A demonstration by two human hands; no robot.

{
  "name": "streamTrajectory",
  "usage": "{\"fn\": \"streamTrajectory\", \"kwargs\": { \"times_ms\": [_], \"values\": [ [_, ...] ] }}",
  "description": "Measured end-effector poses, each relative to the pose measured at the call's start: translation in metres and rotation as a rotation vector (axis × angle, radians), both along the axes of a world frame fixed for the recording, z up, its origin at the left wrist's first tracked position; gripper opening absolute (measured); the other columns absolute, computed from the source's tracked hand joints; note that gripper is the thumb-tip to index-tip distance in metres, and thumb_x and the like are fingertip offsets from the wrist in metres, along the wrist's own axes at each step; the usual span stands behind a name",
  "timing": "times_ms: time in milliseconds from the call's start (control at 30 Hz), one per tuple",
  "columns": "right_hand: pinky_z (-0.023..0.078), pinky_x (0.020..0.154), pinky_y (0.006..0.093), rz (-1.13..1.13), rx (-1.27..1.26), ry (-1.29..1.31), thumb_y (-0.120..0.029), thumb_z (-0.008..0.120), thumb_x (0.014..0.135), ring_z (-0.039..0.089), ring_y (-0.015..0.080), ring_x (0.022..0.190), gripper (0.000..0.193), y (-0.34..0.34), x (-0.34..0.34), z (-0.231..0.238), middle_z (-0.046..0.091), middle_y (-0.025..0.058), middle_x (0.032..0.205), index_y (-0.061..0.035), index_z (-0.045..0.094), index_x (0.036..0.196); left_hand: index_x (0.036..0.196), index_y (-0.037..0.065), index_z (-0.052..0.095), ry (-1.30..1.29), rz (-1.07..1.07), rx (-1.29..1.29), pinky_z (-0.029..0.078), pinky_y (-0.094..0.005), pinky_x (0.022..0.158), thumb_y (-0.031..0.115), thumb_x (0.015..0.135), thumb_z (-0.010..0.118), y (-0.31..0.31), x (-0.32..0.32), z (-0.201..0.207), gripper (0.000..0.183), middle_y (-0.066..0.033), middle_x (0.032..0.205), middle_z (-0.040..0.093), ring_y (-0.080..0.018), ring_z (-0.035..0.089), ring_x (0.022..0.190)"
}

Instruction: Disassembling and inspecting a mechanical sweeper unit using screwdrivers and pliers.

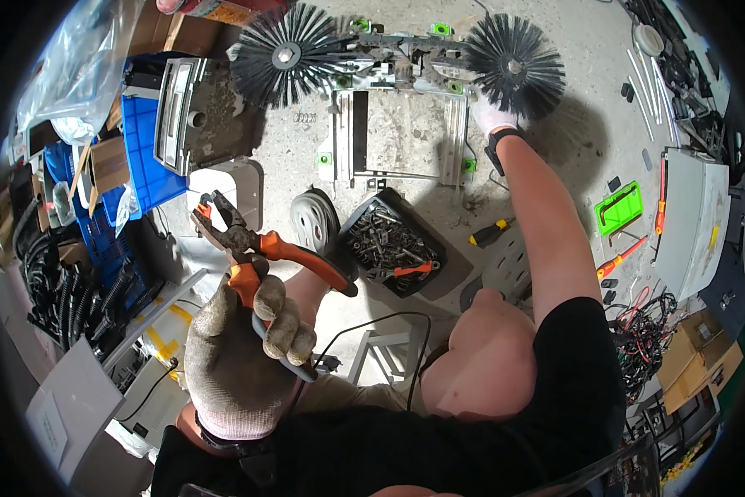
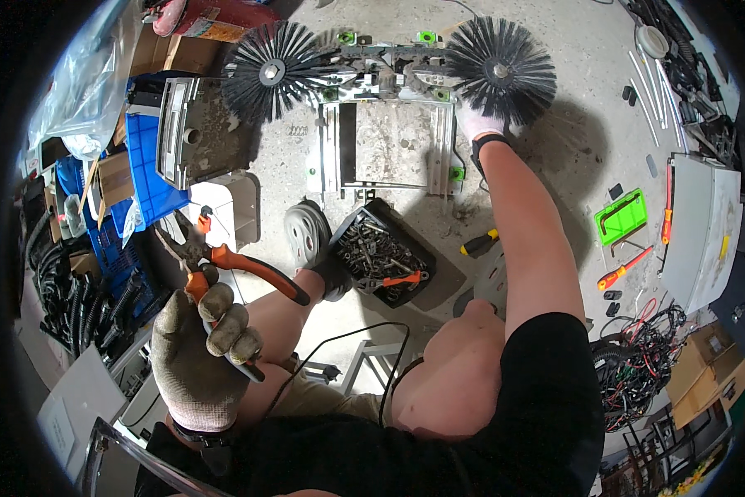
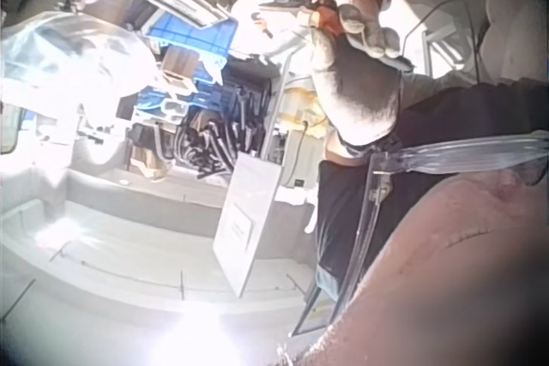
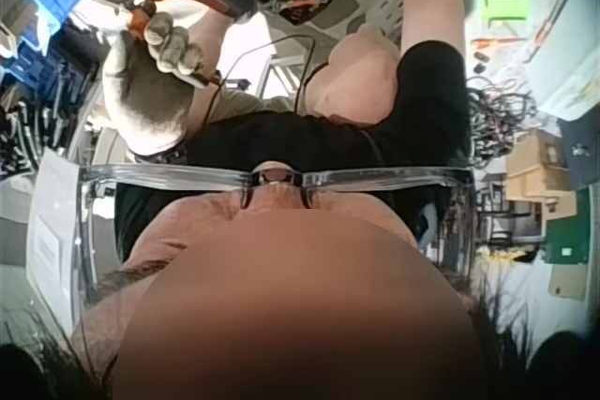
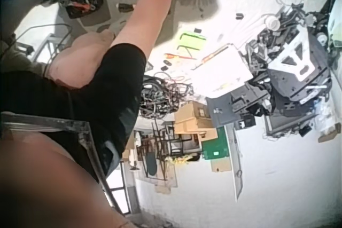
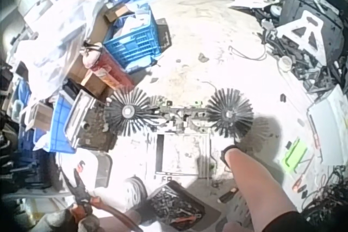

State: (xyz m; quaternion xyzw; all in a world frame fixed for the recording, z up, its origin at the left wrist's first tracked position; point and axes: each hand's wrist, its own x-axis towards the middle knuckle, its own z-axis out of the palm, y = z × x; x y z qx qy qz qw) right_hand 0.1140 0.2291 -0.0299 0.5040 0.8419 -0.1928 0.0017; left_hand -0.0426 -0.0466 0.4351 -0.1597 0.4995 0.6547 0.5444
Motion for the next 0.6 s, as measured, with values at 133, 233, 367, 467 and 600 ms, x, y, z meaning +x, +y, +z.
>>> {"fn": "streamTrajectory", "kwargs": {
  "times_ms": [133,233,367,467,600],
  "values": [
    [0.044,0.090,0.0503,-0.032,0.052,-0.029,-0.031,0.052,0.083,0.057,0.0379,0.104,0.034,-0.010,0.000,0.008,0.061,0.0180,0.113,-0.0092,0.064,0.106,0.102,0.003,0.047,0.001,0.013,-0.015,0.040,-0.0284,0.057,0.028,0.097,0.045,0.002,0.000,-0.001,0.025,-0.0031,0.087,0.052,-0.0098,0.047,0.063],
    [0.044,0.089,0.0504,0.006,0.067,-0.047,-0.031,0.054,0.082,0.058,0.0379,0.102,0.033,-0.008,-0.002,0.017,0.062,0.0177,0.112,-0.0100,0.065,0.106,0.108,0.003,0.047,-0.002,0.003,0.008,0.040,-0.0281,0.057,0.027,0.097,0.045,0.000,-0.002,-0.003,0.027,-0.0031,0.087,0.052,-0.0094,0.048,0.063],
    [0.045,0.088,0.0501,0.023,0.063,-0.003,-0.032,0.055,0.081,0.059,0.0371,0.099,0.034,-0.007,-0.005,0.022,0.063,0.0175,0.109,-0.0099,0.065,0.105,0.116,0.004,0.046,0.004,-0.021,0.053,0.040,-0.0276,0.057,0.025,0.097,0.044,-0.001,-0.004,-0.004,0.029,-0.0031,0.088,0.053,-0.0088,0.048,0.063],
    [0.046,0.085,0.0500,0.035,0.052,-0.022,-0.031,0.055,0.080,0.060,0.0364,0.096,0.032,-0.009,0.002,0.006,0.064,0.0174,0.105,-0.0095,0.066,0.101,0.117,0.003,0.045,0.000,-0.020,0.049,0.040,-0.0281,0.058,0.025,0.097,0.044,0.001,-0.003,-0.003,0.029,-0.0031,0.088,0.053,-0.0090,0.048,0.064],
    [0.047,0.083,0.0496,-0.003,0.267,0.047,-0.031,0.056,0.079,0.061,0.0366,0.095,0.031,-0.007,0.003,-0.002,0.064,0.0173,0.103,-0.0093,0.067,0.098,0.119,0.003,0.045,-0.018,0.011,0.029,0.040,-0.0285,0.058,0.025,0.097,0.044,0.002,-0.001,-0.002,0.031,-0.0031,0.088,0.052,-0.0093,0.048,0.064]
  ]
}}
